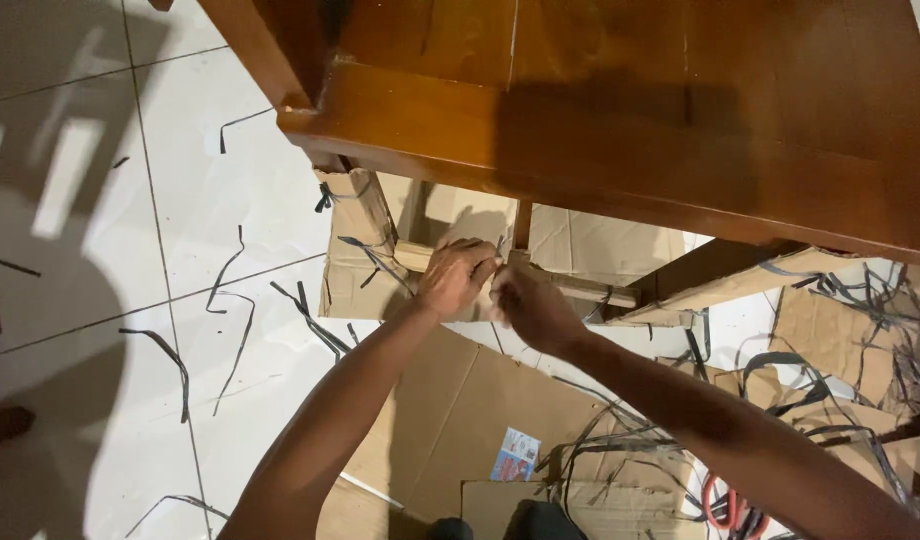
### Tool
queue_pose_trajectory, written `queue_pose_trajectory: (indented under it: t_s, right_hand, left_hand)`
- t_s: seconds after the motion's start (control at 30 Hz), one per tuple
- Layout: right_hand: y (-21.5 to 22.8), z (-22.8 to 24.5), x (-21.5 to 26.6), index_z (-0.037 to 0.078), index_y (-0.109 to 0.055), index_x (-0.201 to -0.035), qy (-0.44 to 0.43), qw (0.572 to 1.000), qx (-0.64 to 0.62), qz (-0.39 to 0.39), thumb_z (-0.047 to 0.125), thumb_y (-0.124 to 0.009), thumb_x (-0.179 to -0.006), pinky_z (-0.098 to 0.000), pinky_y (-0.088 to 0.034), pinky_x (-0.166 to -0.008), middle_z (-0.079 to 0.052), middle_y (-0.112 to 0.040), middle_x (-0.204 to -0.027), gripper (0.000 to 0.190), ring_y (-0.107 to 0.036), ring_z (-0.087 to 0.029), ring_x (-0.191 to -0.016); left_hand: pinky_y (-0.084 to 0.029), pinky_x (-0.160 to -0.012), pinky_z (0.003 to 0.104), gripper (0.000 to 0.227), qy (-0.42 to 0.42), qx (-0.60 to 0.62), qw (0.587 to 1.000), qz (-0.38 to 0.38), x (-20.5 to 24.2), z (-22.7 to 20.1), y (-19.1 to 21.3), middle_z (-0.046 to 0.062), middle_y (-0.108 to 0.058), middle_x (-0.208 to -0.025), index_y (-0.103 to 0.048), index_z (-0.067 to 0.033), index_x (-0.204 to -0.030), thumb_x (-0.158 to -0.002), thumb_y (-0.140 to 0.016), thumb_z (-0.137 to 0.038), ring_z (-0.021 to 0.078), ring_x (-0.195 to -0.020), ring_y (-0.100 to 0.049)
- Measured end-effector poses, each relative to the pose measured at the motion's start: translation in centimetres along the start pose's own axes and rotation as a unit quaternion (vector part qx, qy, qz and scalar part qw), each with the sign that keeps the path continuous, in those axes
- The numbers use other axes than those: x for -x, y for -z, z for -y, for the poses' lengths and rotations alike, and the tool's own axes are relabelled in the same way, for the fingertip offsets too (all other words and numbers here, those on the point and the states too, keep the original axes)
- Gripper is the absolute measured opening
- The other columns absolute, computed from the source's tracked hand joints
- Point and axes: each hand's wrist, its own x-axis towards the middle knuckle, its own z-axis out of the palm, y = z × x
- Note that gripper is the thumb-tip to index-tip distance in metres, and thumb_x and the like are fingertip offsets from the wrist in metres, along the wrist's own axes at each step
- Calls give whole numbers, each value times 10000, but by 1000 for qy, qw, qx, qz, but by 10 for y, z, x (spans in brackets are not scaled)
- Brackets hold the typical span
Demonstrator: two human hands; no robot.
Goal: Wrapping furniture legs with cardboard and securing them with plastic ties
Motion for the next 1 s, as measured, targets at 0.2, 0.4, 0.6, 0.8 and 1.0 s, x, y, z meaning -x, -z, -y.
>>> queue_pose_trajectory:
  t_s: [0.2,0.4,0.6,0.8,1.0]
  right_hand:
    - [22,35,19,-33,-658,-1164,-88,878,-469,38,166,-518,-977,-319,-590,-807,-163,-712,-1019,307,-701,-225,-917]
    - [-10,-24,18,-45,-600,-1186,22,935,-351,-48,193,-559,-1068,-378,-603,-840,-218,-728,-1024,269,-740,-271,-933]
    - [-21,-18,18,63,-689,-1081,116,974,-115,-158,40,-663,-964,-379,-552,-531,-168,-676,-742,122,-717,-326,-643]
    - [-30,-20,12,60,-712,-1029,143,971,-114,-157,1,-712,-893,-348,-621,-599,-159,-672,-832,148,-755,-309,-717]
    - [-25,-15,14,95,-670,-987,167,971,-13,-172,31,-672,-897,-408,-607,-573,-145,-683,-775,111,-738,-339,-711]
  left_hand:
    - [-519,-869,474,61,-14,100,994,-33,0,20,-13,178,-699,-829,-685,-101,-882,-935,-674,-129,420,-855,-692]
    - [-536,-806,454,90,-6,217,976,-36,-3,31,-22,160,-705,-805,-681,-76,-915,-965,-697,-149,345,-786,-685]
    - [-544,-748,371,124,11,218,974,-60,-1,24,-17,105,-696,-748,-717,-135,-889,-959,-744,-234,240,-750,-680]
    - [-497,-690,368,100,35,198,979,-40,1,2,-2,44,-611,-664,-674,-111,-874,-968,-680,-147,167,-686,-554]
    - [-517,-672,412,77,30,125,990,-52,-1,22,-16,143,-586,-641,-689,-137,-875,-945,-679,-166,322,-638,-606]
